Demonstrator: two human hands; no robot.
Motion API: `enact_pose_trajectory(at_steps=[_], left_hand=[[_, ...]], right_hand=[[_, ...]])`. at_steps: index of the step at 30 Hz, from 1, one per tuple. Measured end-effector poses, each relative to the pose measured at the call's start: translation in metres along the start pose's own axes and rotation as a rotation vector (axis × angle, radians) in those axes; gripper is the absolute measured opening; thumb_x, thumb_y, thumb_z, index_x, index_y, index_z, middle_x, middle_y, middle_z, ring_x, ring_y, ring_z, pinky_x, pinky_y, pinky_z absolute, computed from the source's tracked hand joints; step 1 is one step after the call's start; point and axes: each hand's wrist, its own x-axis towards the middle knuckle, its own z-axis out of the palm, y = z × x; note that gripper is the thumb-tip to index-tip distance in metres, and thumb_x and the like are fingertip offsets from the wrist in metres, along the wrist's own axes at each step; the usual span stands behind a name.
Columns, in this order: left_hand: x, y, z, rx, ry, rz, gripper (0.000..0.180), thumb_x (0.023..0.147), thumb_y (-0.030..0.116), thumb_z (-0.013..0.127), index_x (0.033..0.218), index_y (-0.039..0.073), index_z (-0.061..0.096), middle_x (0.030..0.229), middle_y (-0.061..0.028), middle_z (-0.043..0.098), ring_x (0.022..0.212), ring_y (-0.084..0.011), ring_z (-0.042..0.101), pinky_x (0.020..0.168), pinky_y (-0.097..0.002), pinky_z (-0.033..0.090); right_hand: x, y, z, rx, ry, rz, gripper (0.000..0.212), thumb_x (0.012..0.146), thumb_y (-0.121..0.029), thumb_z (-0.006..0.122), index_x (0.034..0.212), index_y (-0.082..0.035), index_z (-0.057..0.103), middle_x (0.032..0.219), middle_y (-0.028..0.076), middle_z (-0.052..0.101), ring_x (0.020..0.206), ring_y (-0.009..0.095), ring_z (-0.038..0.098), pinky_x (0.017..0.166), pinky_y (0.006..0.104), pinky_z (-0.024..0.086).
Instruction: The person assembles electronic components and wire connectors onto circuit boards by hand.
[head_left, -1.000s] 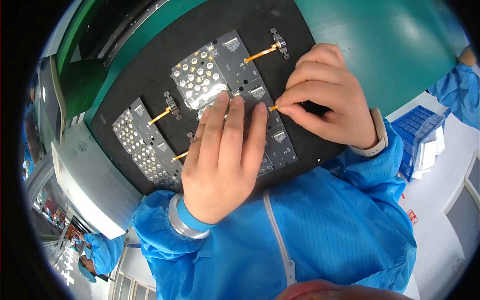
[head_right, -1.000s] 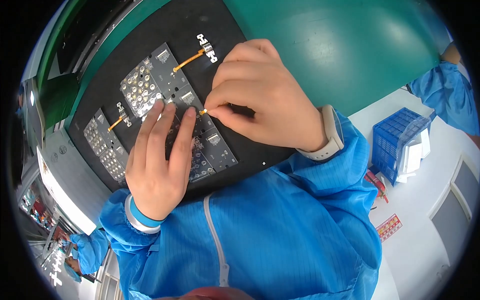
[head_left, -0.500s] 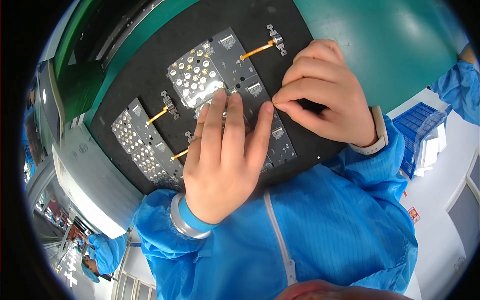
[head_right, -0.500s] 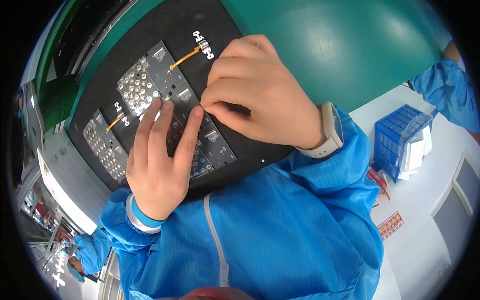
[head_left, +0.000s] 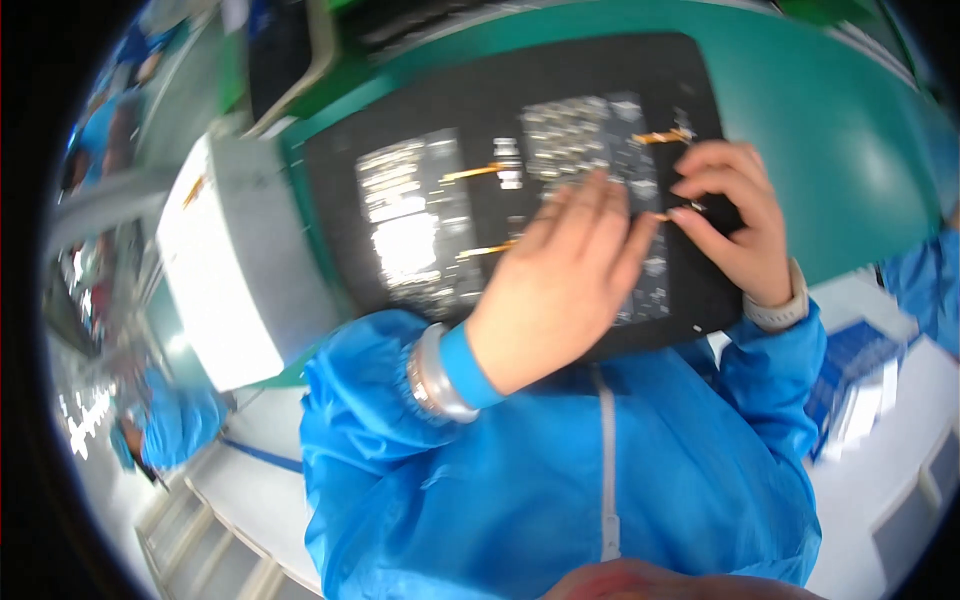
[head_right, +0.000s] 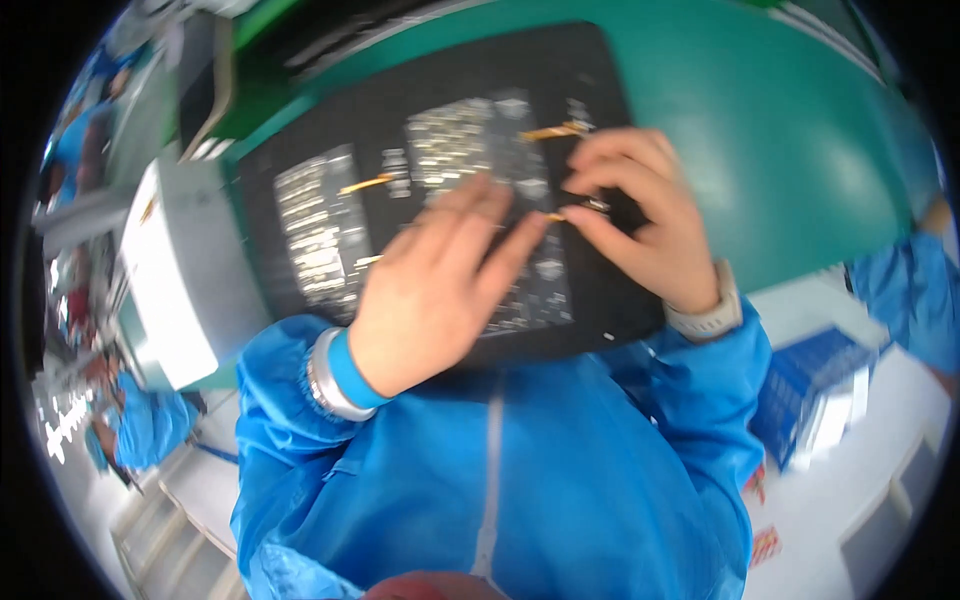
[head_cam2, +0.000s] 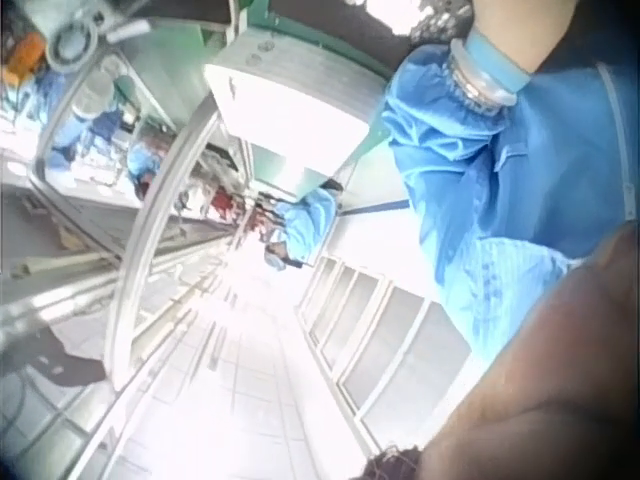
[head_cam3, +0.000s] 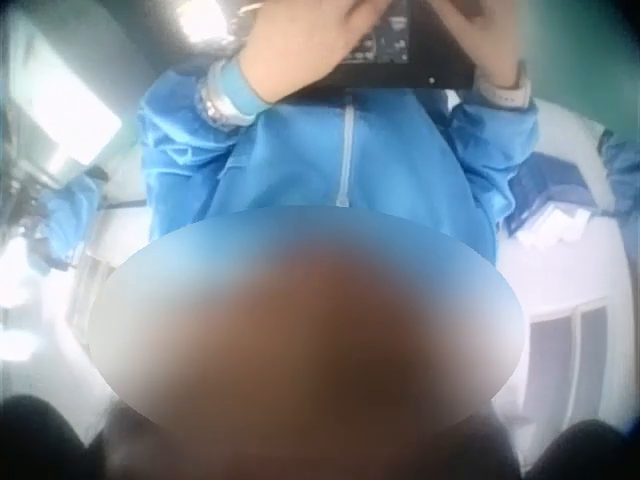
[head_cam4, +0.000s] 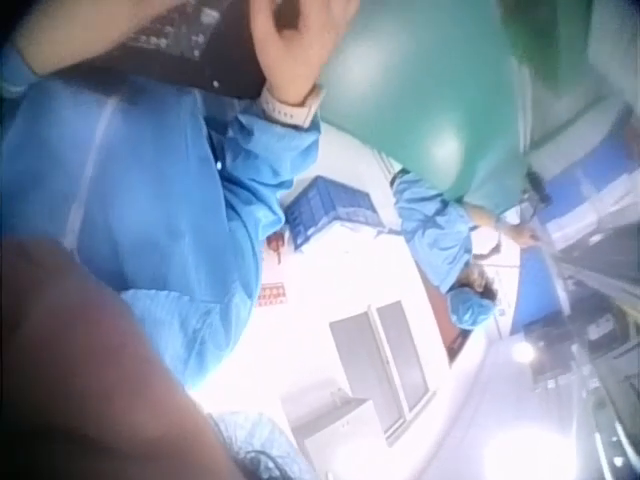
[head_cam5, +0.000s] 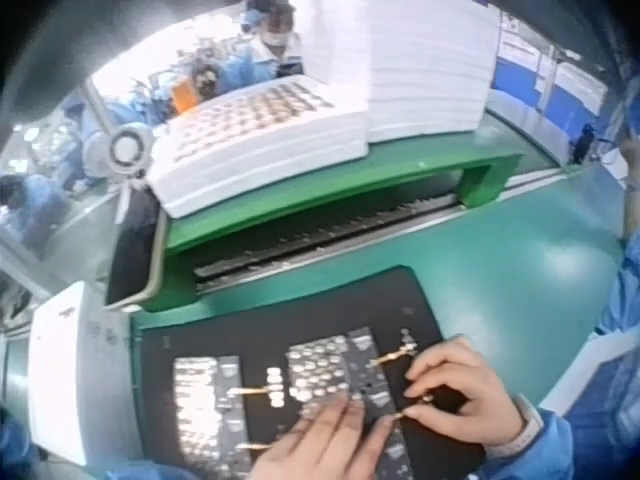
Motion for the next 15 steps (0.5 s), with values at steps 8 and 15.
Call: enact_pose_trajectory(at_steps=[8, 15], left_hand=[[-0.075, -0.059, -0.097, -0.094, 0.225, -0.231, 0.045, 0.071, -0.003, 0.070, 0.115, 0.000, 0.060, 0.111, -0.0155, 0.064, 0.103, -0.0342, 0.061, 0.085, -0.0394, 0.050], [-0.204, -0.211, -0.164, 0.510, 0.293, -0.776, 0.019, 0.084, 0.014, 0.067, 0.100, 0.005, 0.067, 0.101, -0.0133, 0.067, 0.092, -0.0333, 0.063, 0.080, -0.0360, 0.050]], right_hand=[[-0.012, -0.004, 0.001, -0.117, 0.005, 0.061, 0.020, 0.072, 0.001, 0.069, 0.089, -0.001, 0.059, 0.110, 0.011, 0.057, 0.103, 0.025, 0.053, 0.091, 0.0346, 0.040], [-0.009, -0.007, 0.002, 0.045, 0.123, 0.144, 0.014, 0.079, 0.005, 0.060, 0.093, 0.001, 0.058, 0.110, 0.012, 0.058, 0.104, 0.024, 0.055, 0.092, 0.0336, 0.041]])
